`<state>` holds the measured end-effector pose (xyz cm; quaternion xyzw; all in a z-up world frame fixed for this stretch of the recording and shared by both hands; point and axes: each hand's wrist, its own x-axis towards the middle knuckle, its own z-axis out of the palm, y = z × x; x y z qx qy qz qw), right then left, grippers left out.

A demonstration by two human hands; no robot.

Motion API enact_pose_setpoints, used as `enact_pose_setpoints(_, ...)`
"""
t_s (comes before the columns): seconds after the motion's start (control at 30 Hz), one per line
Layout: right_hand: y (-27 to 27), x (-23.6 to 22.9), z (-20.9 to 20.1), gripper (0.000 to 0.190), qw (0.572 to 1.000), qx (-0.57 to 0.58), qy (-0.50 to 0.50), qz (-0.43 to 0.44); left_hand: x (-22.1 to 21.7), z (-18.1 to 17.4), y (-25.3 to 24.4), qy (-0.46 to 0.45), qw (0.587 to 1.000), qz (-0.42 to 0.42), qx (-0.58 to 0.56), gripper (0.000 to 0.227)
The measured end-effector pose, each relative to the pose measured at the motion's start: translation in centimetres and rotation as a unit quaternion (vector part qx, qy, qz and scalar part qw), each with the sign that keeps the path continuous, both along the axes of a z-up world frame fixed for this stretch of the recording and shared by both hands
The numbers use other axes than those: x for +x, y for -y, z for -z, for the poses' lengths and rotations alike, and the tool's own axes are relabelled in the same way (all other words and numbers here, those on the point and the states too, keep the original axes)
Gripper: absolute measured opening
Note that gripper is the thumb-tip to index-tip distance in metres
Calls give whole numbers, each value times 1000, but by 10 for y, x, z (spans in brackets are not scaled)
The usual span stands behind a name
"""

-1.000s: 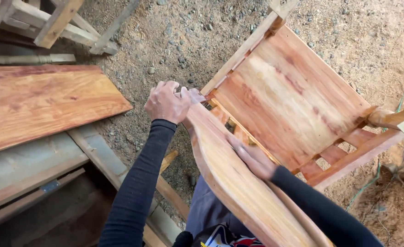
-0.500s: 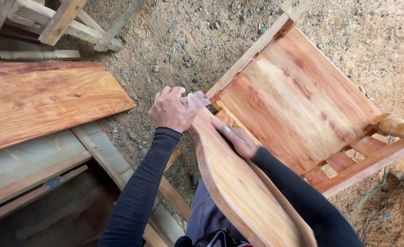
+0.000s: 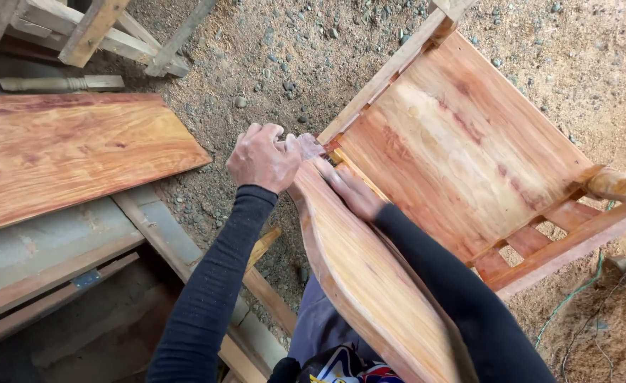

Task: Sanding the wooden surfaces of a chair using a sandpaper block to prepare it for finishing.

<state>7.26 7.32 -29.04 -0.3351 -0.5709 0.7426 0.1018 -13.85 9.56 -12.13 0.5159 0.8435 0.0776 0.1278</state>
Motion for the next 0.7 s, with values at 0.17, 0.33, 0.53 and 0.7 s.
enact_pose_setpoints(0.17,11,-3,40,54,997,71,-9,-3,3,-3,-1,11,999,-16,-41,21)
enact_pose_setpoints(0.33,98,172,-69,58,999,-16,24,-28,-3,4,2,2,1000,-4,-20,21)
enact_pose_setpoints(0.53,84,144,-52,61,994,-42,101,-22,-4,9,5,-10,999,26,19,21)
enact_pose_setpoints(0.7,8,6,31,63,996,90,26,-5,-5,6,4,-22,999,26,8,21)
